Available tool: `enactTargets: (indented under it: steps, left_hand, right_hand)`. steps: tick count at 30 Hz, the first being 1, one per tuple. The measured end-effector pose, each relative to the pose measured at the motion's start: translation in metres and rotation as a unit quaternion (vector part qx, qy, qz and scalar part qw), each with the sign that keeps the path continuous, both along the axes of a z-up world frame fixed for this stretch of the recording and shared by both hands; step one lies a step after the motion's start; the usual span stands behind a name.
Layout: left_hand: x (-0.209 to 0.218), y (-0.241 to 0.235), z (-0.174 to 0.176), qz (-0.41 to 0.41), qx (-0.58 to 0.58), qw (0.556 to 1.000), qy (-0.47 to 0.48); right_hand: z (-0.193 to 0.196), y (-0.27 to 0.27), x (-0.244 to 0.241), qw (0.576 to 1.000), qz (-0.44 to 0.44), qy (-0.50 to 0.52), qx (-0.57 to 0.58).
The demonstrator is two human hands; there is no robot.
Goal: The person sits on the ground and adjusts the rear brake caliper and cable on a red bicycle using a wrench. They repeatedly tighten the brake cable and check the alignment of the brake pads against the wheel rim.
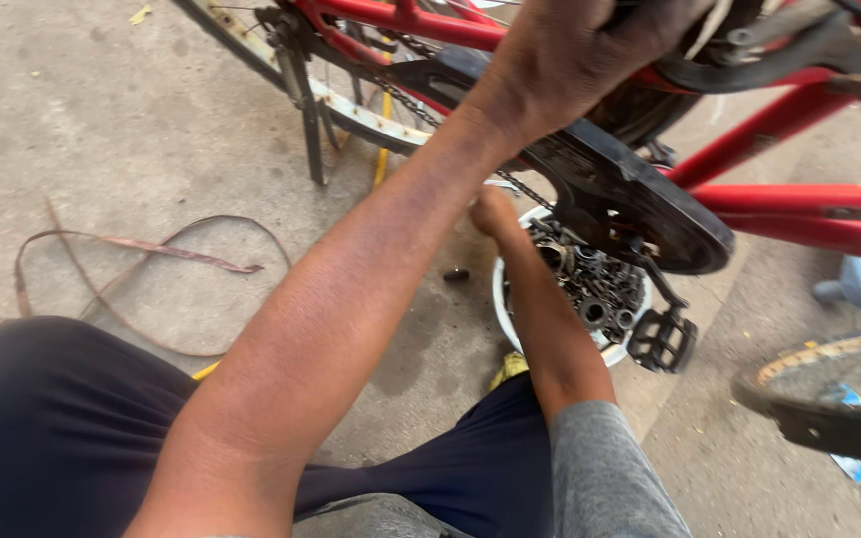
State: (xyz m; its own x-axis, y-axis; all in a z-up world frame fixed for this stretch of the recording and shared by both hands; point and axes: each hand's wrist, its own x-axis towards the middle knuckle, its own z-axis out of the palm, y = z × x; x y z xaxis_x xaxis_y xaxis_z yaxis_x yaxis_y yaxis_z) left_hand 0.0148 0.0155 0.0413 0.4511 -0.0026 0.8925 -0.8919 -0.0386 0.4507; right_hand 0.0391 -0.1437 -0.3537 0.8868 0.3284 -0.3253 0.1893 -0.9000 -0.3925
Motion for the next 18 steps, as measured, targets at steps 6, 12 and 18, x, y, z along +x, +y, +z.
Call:
enactTargets:
  steps: [6,12,18]
  left_hand:
    - [0.0,0.002,-0.003,-0.008,0.006,1.0,0.021]
    - [0.002,-0.001,-0.009,0.017,0.01,1.0,0.005]
    - [0.002,-0.004,-0.017,0.0,0.004,0.998,0.055]
  right_hand:
    - [-0.02,-0.001,0.015,0.998,0.017,-0.068,-0.01]
    - [-0.037,0.031,-0.07,0.978,-0.012,-0.207,-0.014]
    - [-0.001,0.045,-0.091,0.984,-0.111,-0.136,0.026]
